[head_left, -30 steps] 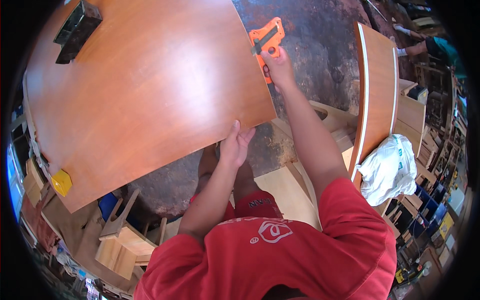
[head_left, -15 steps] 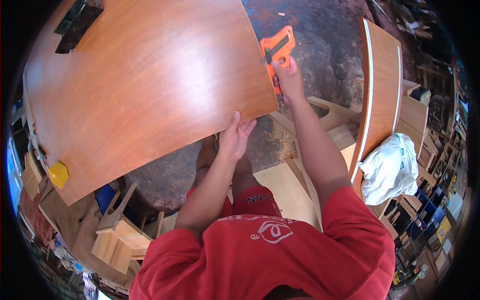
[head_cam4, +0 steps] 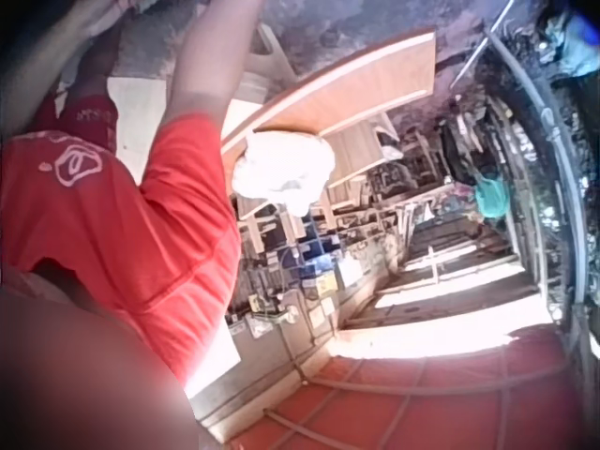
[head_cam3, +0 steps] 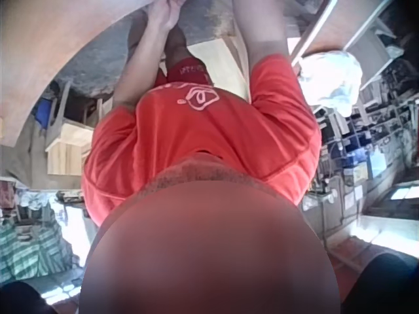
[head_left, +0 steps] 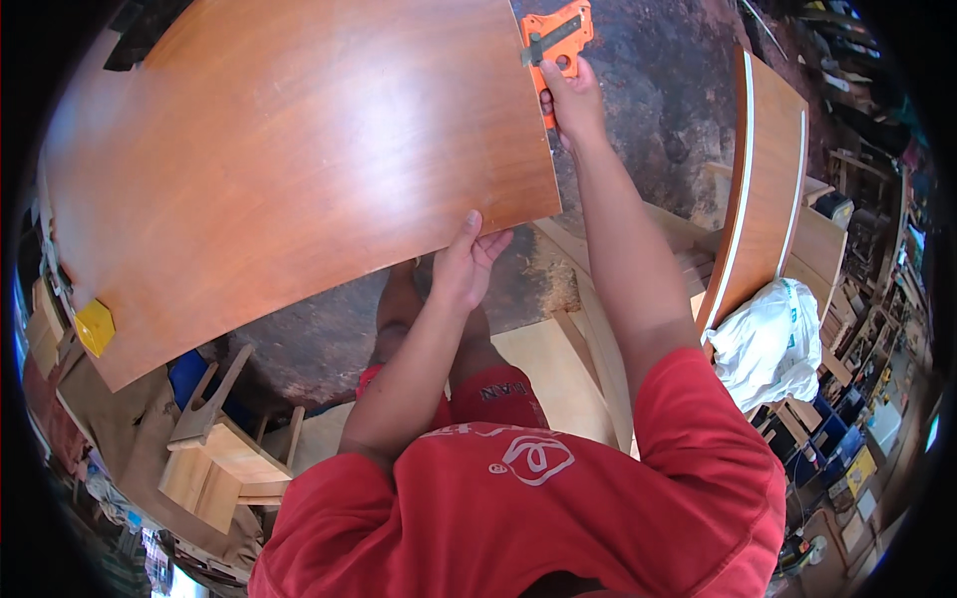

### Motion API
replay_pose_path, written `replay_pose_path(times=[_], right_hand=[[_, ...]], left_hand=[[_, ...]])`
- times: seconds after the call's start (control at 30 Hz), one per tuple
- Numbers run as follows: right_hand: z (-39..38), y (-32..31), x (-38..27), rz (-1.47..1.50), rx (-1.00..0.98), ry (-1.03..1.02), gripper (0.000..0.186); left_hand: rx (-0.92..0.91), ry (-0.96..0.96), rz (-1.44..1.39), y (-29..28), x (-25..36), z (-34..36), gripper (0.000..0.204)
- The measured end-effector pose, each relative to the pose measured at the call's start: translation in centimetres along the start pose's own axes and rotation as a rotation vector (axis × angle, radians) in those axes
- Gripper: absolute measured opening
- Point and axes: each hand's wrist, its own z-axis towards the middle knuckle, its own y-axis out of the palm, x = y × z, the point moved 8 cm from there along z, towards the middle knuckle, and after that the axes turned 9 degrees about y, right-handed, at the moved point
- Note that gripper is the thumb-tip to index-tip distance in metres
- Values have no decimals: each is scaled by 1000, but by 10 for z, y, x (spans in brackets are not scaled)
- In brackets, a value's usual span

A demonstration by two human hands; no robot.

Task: The person trims excess veneer from the edge of a large wooden board using a hand-held edge trimming tool. The person slides the orange tool along the edge of the board several times and removes the trimmed strips by hand.

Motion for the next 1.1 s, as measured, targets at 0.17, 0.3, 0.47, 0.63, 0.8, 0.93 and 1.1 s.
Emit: replay_pose_path(times=[0.17,0.3,0.47,0.63,0.8,0.93,1.1], right_hand=[[-17,-7,6,9,8,21,27],[-23,-8,6,46,-17,-3,26],[-37,-12,10,12,1,31,25],[-43,-15,12,32,-1,8,25],[-48,-17,15,35,3,24,25],[-54,-19,15,21,7,33,25],[-66,-21,18,-9,18,77,20]], left_hand=[[-7,16,0,2,2,0,34],[-16,-3,-22,3,0,-1,34],[-7,4,-15,1,1,0,33],[7,2,-19,2,0,0,33],[-6,5,-34,2,0,1,34],[7,8,-28,2,0,0,34],[1,15,-28,0,-1,1,35]])
